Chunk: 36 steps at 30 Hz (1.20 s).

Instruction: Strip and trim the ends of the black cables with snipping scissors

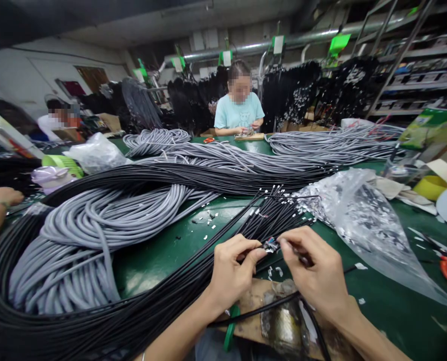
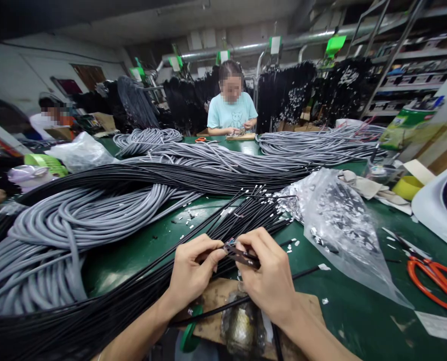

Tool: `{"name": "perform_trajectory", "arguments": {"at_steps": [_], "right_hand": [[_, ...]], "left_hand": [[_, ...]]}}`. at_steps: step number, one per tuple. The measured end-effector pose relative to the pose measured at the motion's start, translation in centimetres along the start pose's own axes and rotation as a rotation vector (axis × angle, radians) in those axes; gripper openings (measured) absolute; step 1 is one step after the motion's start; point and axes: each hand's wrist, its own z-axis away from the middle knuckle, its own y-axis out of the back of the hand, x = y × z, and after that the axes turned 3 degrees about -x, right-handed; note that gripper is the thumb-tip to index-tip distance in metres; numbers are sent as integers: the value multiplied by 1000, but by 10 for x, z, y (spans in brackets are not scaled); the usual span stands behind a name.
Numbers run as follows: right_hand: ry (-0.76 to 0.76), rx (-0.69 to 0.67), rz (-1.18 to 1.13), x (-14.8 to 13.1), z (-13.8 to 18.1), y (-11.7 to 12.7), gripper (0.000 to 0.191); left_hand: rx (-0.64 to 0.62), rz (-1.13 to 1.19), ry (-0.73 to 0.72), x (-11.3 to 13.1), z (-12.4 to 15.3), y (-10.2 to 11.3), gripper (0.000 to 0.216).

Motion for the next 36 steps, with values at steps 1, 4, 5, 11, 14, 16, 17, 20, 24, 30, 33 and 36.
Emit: {"name": "perform_trajectory", "arguments": {"at_steps": [1,4,5,11,14,16,17,20,24,30,33,36], "right_hand": [[-21,27,7,0,0,1,12],[-62,6,-17,1,1,1,19],[-52,-16,-34,1,1,1,21],[0,5,-98,1,1,-1,15],[6,25,-40,1,1,-1,16],[-19,28,-5,0,0,-1,15],[-40,22,6,-1,0,-1,15],[-78,-6,23,-1,0,-3,19],[-52,5,22,1,1,-6,20],[9,14,-39,5,5,-5,18],[9,-1,-59,8,7,-4,15],[-42,-25,-63,7,6,-4,11]], "left_hand": [[-10,22,27,0,0,0,21],[-17,51,54,-1,0,-2,23],[-12,53,45,-1,0,-2,22],[-2,65,24,-2,1,-4,20],[-8,90,38,-2,1,-4,20],[0,115,44,-1,1,-5,19],[4,126,42,-2,1,-6,18],[-5,142,31,-3,1,-7,13],[-40,187,59,-5,2,-8,14],[-66,206,105,-4,1,-7,19],[-66,192,110,-2,0,-6,19],[-124,294,188,0,-1,-5,24]]}}
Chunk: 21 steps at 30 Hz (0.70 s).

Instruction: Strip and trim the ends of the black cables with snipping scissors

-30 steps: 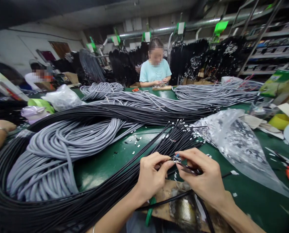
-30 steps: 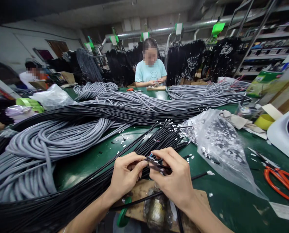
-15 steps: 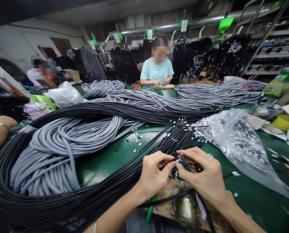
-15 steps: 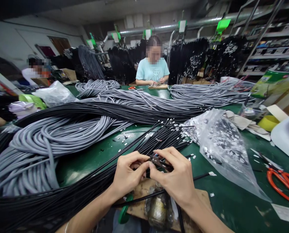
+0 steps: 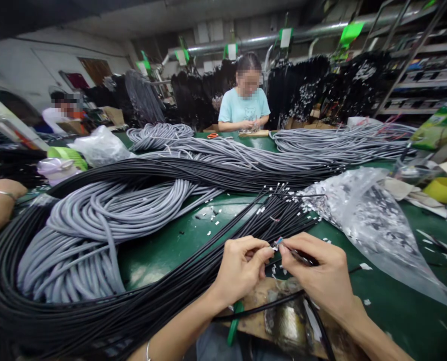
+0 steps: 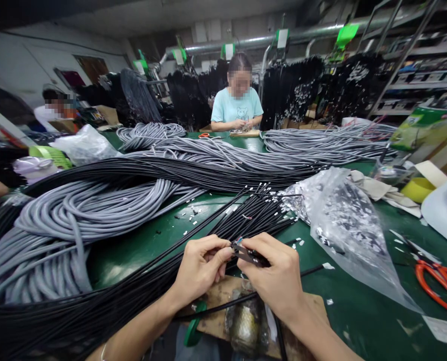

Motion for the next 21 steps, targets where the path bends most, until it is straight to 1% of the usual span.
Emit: {"name": "perform_trajectory", "arguments": {"at_steps": [3,5,7,9,14,16,19,21], "right_hand": [[-39,1,-9,-2,-2,0,10],[-14,23,2,-3,-2,0,12],[34,39,28,-3,-1,0,19],[78,45,50,-2,0,-1,22],[130,63,74,0,2,-2,10],[159,74,125,-2,2,-1,9],[217,58,198,-7,4,1,15],[257,39,192,-10,6,2,20]], "left_hand": [[-84,110,96,2,-1,1,30],[-83,129,112,2,-2,1,30],[-52,109,82,2,-1,0,27],[-25,52,29,1,0,-1,25],[-22,-154,-71,0,3,-1,26],[-19,-254,-112,0,3,-1,25],[17,-437,-207,2,4,0,23],[39,-488,-232,3,4,1,26]]}}
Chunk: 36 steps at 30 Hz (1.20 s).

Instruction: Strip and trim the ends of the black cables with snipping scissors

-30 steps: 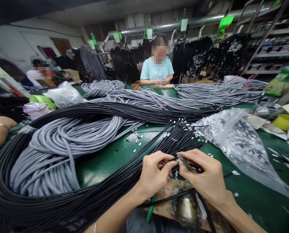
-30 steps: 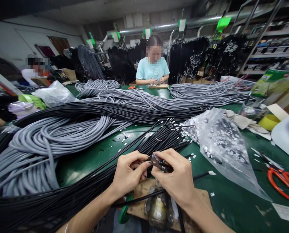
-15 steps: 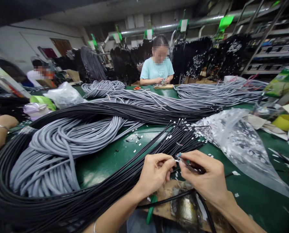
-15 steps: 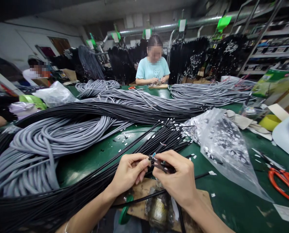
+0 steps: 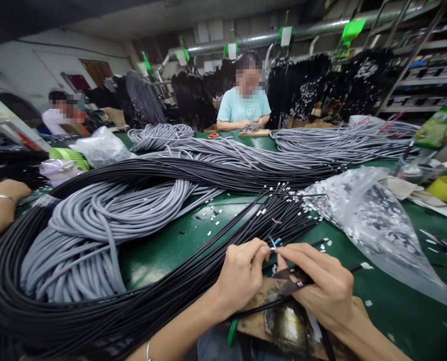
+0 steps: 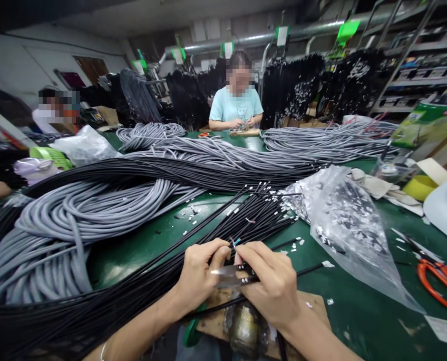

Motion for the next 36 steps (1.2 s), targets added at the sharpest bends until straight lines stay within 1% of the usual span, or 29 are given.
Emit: {"name": "perform_trajectory", "arguments": {"at_steps": [2,3,6,8,9,13,16,18,19,22,24,26,29,32,34,36], "right_hand": [[11,6,-1,0,0,1,23],[-7,9,15,1,0,1,24],[-117,15,84,5,-2,0,27],[-185,11,84,9,-3,-1,29],[-210,4,69,10,-3,-1,27],[-252,-32,-53,11,-4,-2,13],[-230,20,-98,9,-3,0,12],[-215,61,-93,8,-2,0,11],[-214,61,-98,8,-1,0,11],[-236,-16,-166,8,0,-2,7],[-266,-63,-212,8,-1,-3,6],[-285,-65,-230,7,-1,-3,6],[-234,-30,-198,5,0,-4,9],[-115,-12,-94,4,5,-5,17],[-47,-19,-38,2,8,-7,21],[6,-50,-29,-2,8,-7,22]], "left_hand": [[12,53,43,-1,0,0,30],[13,108,76,-2,-1,0,32],[11,282,167,-4,-1,-1,37],[18,352,187,-4,-1,-2,37],[24,365,188,-3,0,-2,36],[23,317,162,-1,1,-2,31],[51,267,126,-2,2,-3,27],[94,241,94,-2,2,-3,24],[117,227,79,-2,2,-3,22],[160,192,36,-2,1,-2,17],[162,182,17,-1,1,-1,15],[149,190,18,0,0,0,14],[123,234,57,1,0,0,15],[95,317,105,1,0,-1,16],[74,380,126,0,-1,-2,14],[62,453,137,-1,-2,-1,14]]}}
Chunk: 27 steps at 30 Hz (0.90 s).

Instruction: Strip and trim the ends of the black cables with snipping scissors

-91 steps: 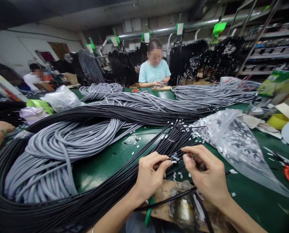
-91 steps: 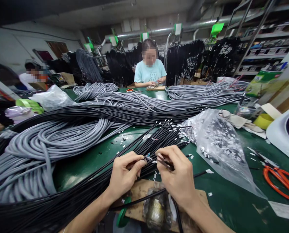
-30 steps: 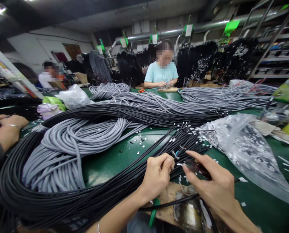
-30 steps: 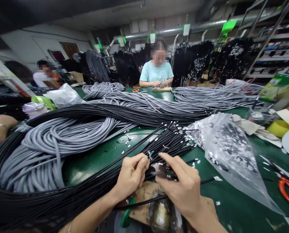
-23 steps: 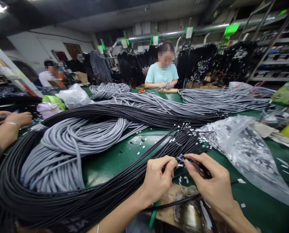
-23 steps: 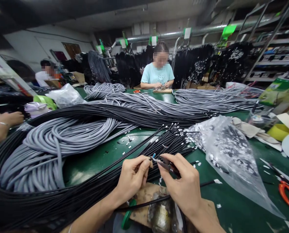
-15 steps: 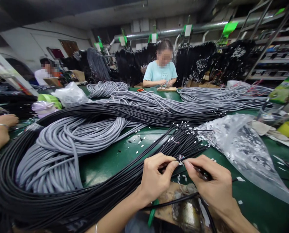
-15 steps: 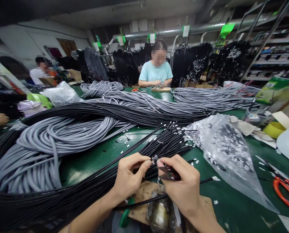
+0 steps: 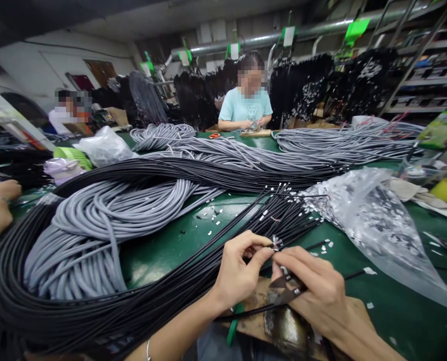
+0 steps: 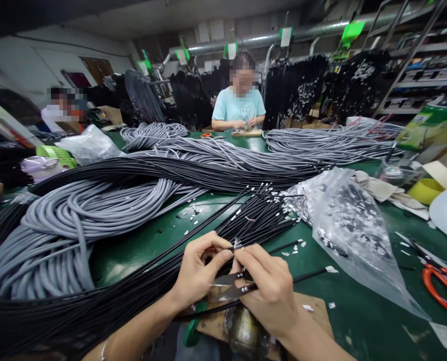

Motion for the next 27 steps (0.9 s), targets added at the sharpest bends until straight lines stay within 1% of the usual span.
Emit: {"name": "perform_trajectory", "arguments": {"at_steps": [2,3,6,8,9,11,14,16,18,20,21,23,25,27], "right_hand": [[13,-6,-29,-3,-4,2,21],[-10,25,-48,-4,-6,4,20],[-184,133,-100,-3,-14,10,15],[-275,101,-155,1,-16,11,14],[-285,65,-197,3,-15,10,15],[-257,19,-278,7,-12,8,16],[-227,13,-321,8,-9,3,15],[-262,-8,-329,7,-11,2,12],[-330,-50,-362,5,-15,3,8],[-392,-76,-398,4,-19,5,12],[-412,-69,-401,3,-21,6,14],[-426,-10,-375,2,-21,9,14],[-411,61,-339,2,-20,11,11],[-373,81,-328,1,-18,11,8]], "left_hand": [[-21,75,18,0,-1,1,18],[-38,104,26,0,-2,2,20],[-103,132,37,0,-2,3,27],[-122,131,36,-1,-1,3,29],[-125,137,40,-1,0,3,30],[-123,171,70,-1,0,3,31],[-117,271,157,-1,-1,2,31],[-115,361,189,-1,-2,3,31],[-138,438,193,-1,-3,4,36],[-175,486,205,-3,-4,5,37],[-186,499,219,-4,-5,6,36],[-185,512,245,-6,-5,7,36],[-177,521,256,-7,-5,7,37],[-184,523,262,-7,-4,6,39]]}}
